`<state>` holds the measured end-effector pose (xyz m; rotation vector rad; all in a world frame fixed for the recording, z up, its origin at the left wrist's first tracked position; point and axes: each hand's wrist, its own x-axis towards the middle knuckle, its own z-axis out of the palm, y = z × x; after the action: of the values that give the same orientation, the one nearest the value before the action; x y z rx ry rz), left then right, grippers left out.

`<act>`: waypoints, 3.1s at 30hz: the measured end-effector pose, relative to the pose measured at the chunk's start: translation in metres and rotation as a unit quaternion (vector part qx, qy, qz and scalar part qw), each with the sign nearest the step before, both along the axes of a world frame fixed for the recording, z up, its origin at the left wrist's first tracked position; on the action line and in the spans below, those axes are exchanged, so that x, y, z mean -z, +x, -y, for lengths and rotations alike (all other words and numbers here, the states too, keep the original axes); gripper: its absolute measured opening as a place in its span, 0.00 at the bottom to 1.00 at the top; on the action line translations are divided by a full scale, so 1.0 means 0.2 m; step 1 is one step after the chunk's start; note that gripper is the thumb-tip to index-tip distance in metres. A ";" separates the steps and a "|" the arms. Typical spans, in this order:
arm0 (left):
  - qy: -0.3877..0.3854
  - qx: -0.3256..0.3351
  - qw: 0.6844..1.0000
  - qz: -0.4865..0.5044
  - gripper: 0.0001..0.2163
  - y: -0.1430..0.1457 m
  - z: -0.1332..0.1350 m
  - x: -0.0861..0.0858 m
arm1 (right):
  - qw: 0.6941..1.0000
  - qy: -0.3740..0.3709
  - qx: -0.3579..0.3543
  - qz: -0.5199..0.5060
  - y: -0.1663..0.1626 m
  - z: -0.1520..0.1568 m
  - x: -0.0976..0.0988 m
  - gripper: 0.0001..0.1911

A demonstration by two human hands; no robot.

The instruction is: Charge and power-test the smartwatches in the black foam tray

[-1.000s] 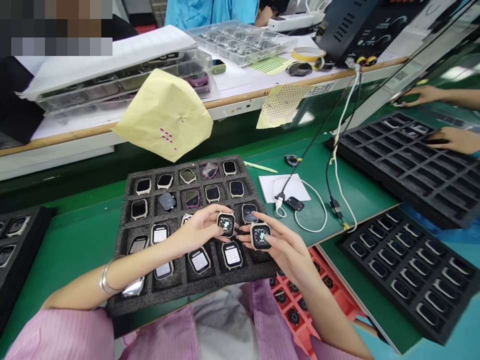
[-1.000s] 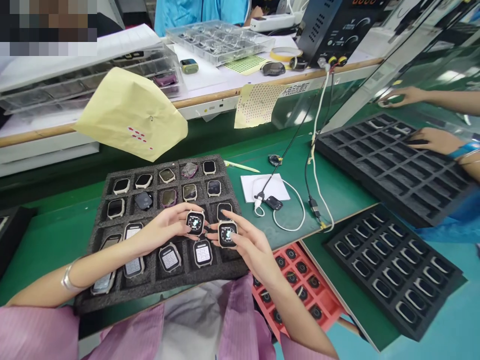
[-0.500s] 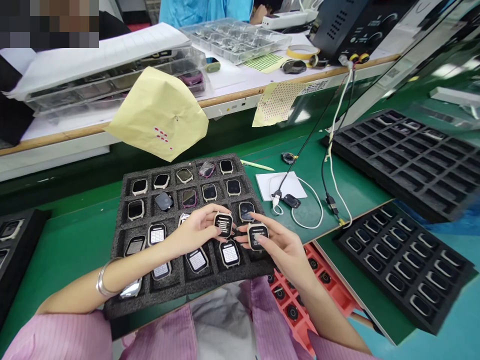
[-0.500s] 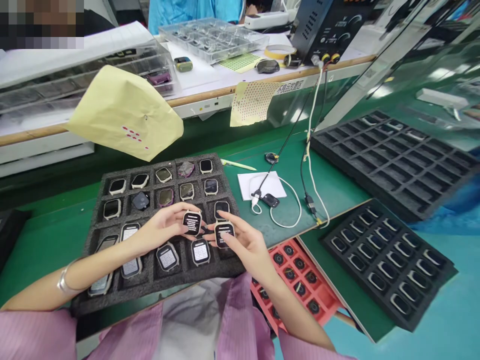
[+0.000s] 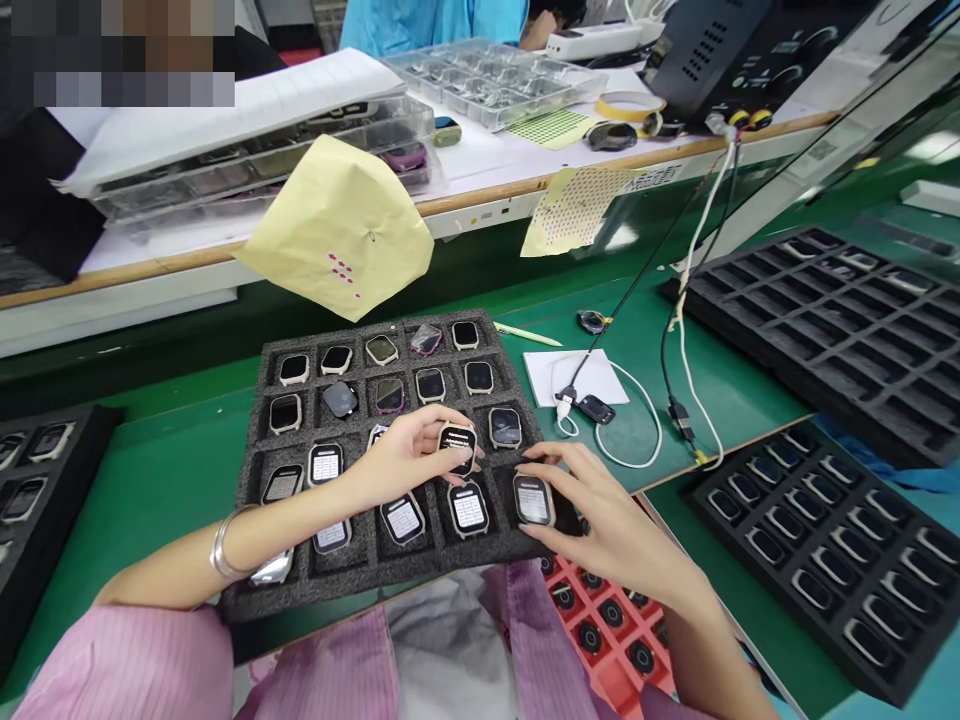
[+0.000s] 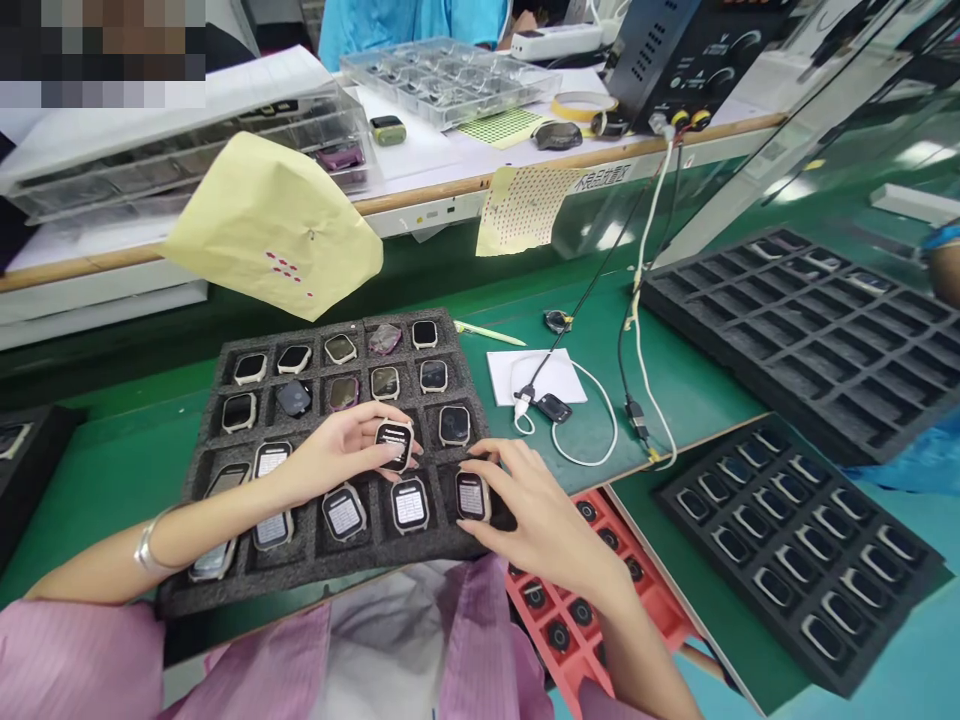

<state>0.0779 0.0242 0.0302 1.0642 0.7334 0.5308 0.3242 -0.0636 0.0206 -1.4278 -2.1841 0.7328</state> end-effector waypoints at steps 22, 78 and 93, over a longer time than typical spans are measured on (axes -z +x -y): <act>0.066 0.001 0.997 -0.029 0.14 0.01 -0.01 0.07 | 0.971 0.131 0.131 0.152 -0.19 -0.27 0.11 0.12; 0.191 -0.234 0.942 -0.144 0.17 -0.52 -0.25 0.09 | 0.754 -0.370 -0.041 -0.541 -0.41 -0.69 -0.02 0.20; 0.299 -0.231 0.903 -0.206 0.22 -0.51 -0.24 0.17 | 0.781 -0.374 -0.007 -0.501 -0.43 -0.69 -0.01 0.22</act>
<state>-0.0235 0.0732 -0.0032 1.6142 1.2608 0.9952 0.2391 0.0744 0.0231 -0.8838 -1.0583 1.9509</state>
